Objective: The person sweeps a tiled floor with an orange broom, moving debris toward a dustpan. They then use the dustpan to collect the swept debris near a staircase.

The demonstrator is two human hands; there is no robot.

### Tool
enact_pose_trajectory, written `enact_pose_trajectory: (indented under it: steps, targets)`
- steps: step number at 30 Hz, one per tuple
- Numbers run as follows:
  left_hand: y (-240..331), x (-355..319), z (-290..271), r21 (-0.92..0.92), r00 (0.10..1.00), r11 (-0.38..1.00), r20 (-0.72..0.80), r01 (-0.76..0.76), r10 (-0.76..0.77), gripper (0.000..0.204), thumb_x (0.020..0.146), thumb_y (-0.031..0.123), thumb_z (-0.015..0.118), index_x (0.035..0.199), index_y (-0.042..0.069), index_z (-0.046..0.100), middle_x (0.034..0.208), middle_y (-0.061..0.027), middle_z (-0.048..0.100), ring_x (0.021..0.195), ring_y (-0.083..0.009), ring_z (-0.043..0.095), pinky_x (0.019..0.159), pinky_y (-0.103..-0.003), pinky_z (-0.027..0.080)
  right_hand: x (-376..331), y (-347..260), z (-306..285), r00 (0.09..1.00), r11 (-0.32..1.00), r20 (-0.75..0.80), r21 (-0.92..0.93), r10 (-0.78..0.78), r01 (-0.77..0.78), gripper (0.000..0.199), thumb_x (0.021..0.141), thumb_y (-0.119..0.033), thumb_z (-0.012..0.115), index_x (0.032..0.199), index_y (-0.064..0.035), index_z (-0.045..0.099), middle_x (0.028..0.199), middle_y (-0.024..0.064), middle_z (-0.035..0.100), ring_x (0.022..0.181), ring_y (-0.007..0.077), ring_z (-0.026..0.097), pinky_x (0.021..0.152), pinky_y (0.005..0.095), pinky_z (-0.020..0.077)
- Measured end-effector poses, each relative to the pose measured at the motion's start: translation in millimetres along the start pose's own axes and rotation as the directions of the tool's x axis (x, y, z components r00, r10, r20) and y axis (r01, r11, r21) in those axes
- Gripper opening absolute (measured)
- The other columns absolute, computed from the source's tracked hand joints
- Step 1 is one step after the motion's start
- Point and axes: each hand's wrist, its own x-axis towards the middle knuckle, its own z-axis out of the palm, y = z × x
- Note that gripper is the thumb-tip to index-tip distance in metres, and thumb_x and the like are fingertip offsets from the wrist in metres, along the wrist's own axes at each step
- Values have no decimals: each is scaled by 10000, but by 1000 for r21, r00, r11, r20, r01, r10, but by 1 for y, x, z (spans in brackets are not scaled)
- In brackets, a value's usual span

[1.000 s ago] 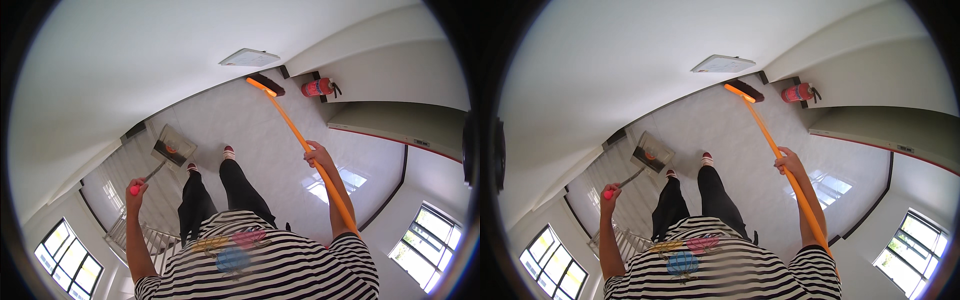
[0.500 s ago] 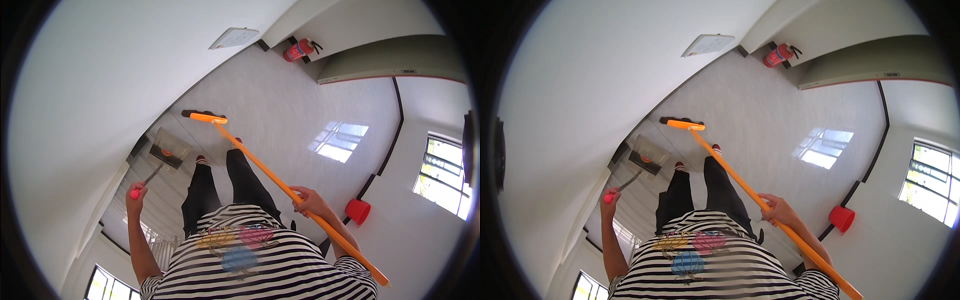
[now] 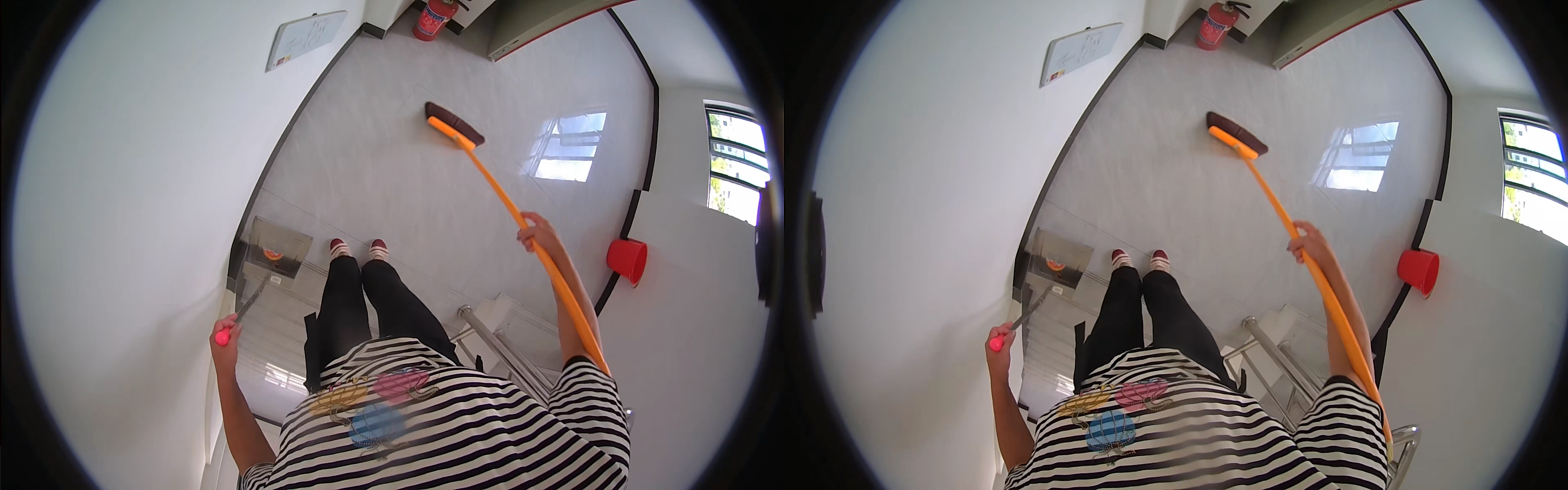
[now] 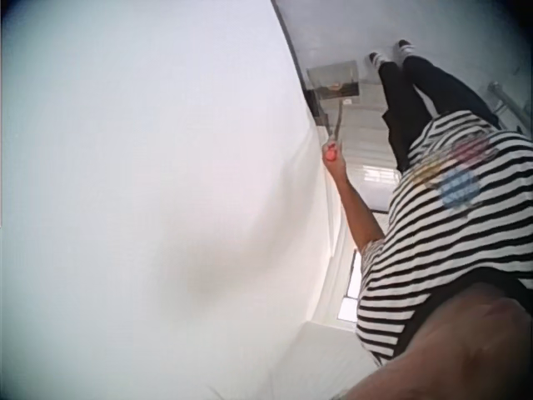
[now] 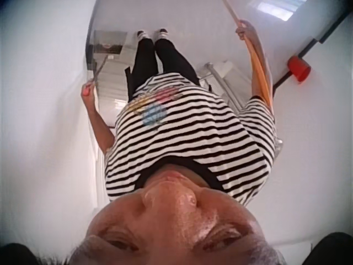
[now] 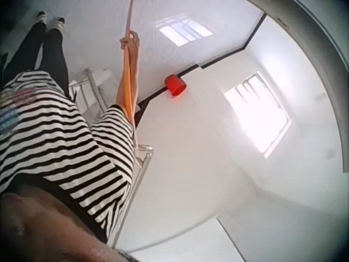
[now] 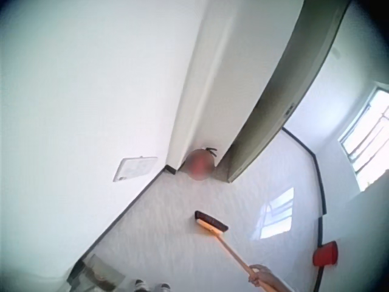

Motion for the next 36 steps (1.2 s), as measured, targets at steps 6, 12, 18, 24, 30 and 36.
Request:
enact_pose_trajectory:
  steps: [6, 12, 18, 24, 30, 36]
  targets:
    - [-21, -4, -1, -40, 999, 998, -4, -45, 44, 107, 751, 6, 601, 804, 14, 508, 1055, -163, 578, 960, -189, 533, 852, -284, 399, -134, 41, 37, 952, 966, 264, 160, 156, -202, 657, 652, 86, 539, 1275, -12, 353, 715, 89, 529, 436, 106, 438, 358, 231, 341]
    - [-13, -17, -1, -74, 999, 997, -49, -27, 24, 114, 742, 14, 614, 796, 18, 512, 1050, -142, 584, 957, -184, 534, 856, -290, 397, -106, -41, 28, 972, 999, 231, -2, -40, 41, 662, 644, 70, 545, 1273, -24, 363, 679, 75, 525, 400, 93, 437, 337, 221, 364]
    - [-33, -34, 4, -141, 991, 989, -118, 44, -61, 92, 762, 17, 590, 808, 26, 512, 1080, -166, 565, 1011, -194, 515, 903, -304, 374, 79, -160, 77, 936, 908, 152, -233, -319, 347, 575, 670, 12, 536, 1228, 8, 399, 588, 65, 501, 402, 101, 438, 374, 236, 379]
    - [-34, -37, 7, -195, 979, 975, -157, 101, -133, 96, 756, 14, 597, 821, 22, 527, 1088, -157, 568, 1036, -211, 514, 912, -308, 371, 116, -167, 154, 912, 851, 329, -377, -246, 366, 619, 613, 69, 553, 1214, 30, 407, 537, 63, 483, 388, 110, 449, 350, 244, 382]
    - [-16, -32, 15, -277, 952, 949, -218, 148, -213, 85, 758, 44, 604, 789, 28, 527, 1073, -155, 573, 1011, -193, 515, 901, -306, 369, 26, -115, 125, 880, 865, 473, -455, 31, 214, 709, 590, 85, 551, 1271, 16, 363, 605, 43, 480, 401, 95, 448, 343, 223, 375]
    - [3, -19, 21, -263, 922, 945, -279, 196, -268, 84, 757, 71, 602, 783, 31, 533, 1085, -151, 572, 1010, -194, 515, 904, -301, 365, -15, -148, 66, 910, 836, 392, -537, 131, 111, 685, 590, 95, 554, 1252, -2, 408, 620, 41, 501, 397, 86, 452, 335, 216, 370]
